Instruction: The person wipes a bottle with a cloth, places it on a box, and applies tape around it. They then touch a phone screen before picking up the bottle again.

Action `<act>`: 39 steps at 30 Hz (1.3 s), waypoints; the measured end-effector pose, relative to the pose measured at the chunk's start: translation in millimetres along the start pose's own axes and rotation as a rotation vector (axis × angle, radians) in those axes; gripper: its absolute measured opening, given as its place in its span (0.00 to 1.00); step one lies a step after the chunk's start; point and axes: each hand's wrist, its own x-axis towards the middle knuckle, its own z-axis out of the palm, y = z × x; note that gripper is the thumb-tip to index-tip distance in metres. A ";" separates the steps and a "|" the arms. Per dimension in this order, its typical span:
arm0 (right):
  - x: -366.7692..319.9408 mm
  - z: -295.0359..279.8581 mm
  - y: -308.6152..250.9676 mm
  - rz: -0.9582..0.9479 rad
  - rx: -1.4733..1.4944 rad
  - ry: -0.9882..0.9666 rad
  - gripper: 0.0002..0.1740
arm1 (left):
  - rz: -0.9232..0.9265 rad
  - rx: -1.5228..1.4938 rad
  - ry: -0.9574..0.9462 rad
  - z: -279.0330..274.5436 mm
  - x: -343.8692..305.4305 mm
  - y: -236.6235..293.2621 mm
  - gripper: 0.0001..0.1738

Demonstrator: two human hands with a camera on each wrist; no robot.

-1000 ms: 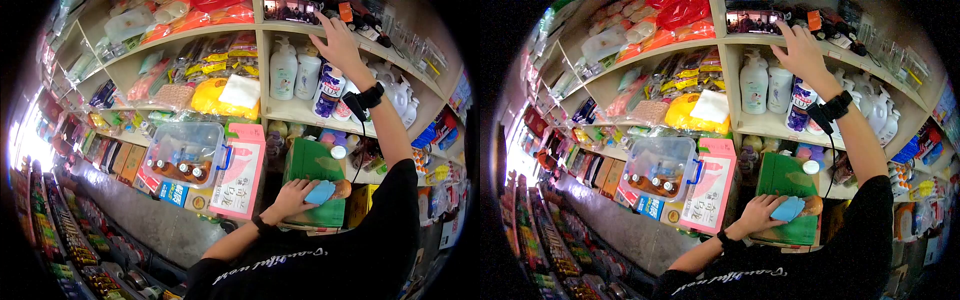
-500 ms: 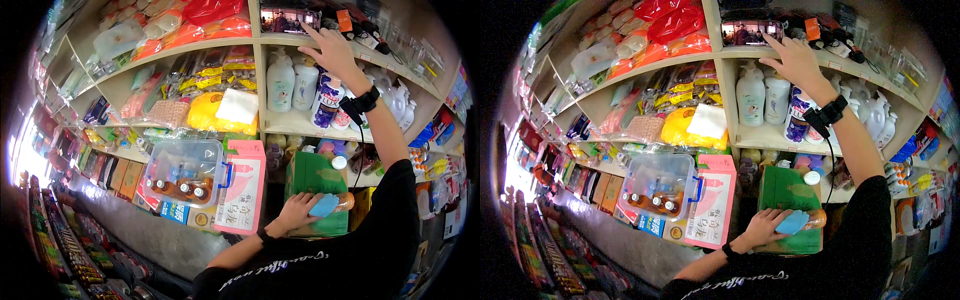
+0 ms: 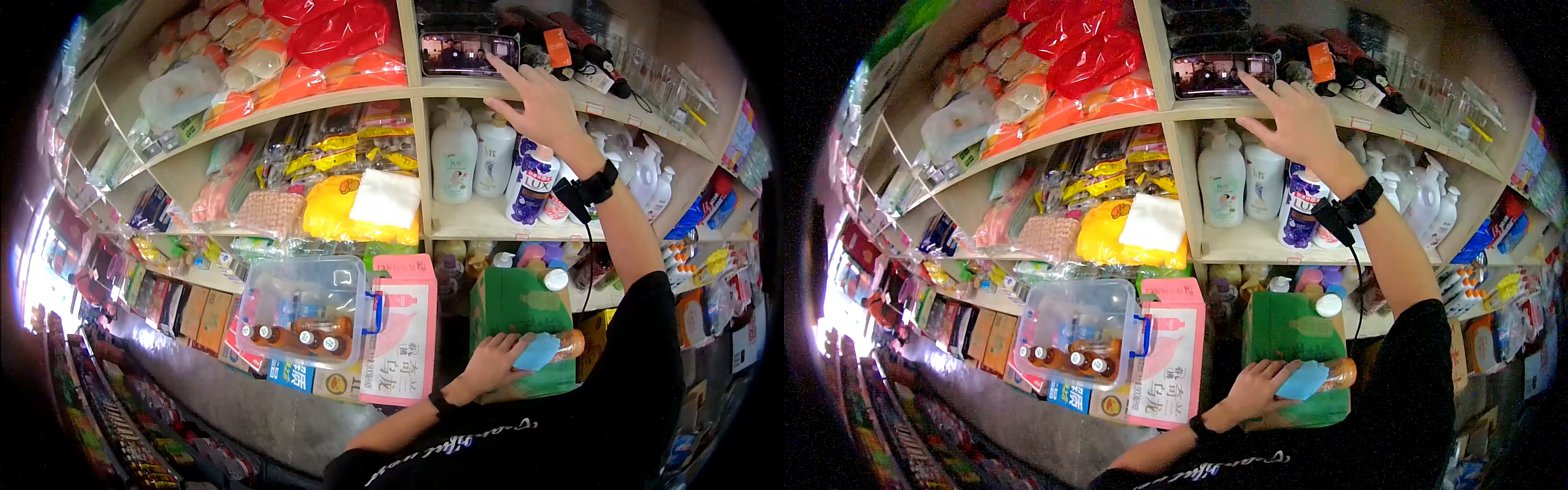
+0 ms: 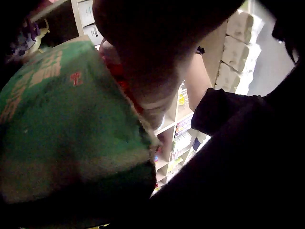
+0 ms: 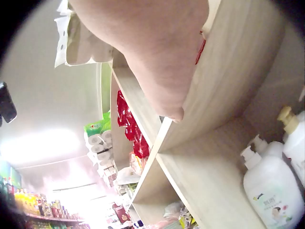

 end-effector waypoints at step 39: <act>-2.5 -1.7 -4.5 0.008 0.024 0.075 0.47 | 0.066 0.009 -0.008 -10.3 6.8 -4.3 0.44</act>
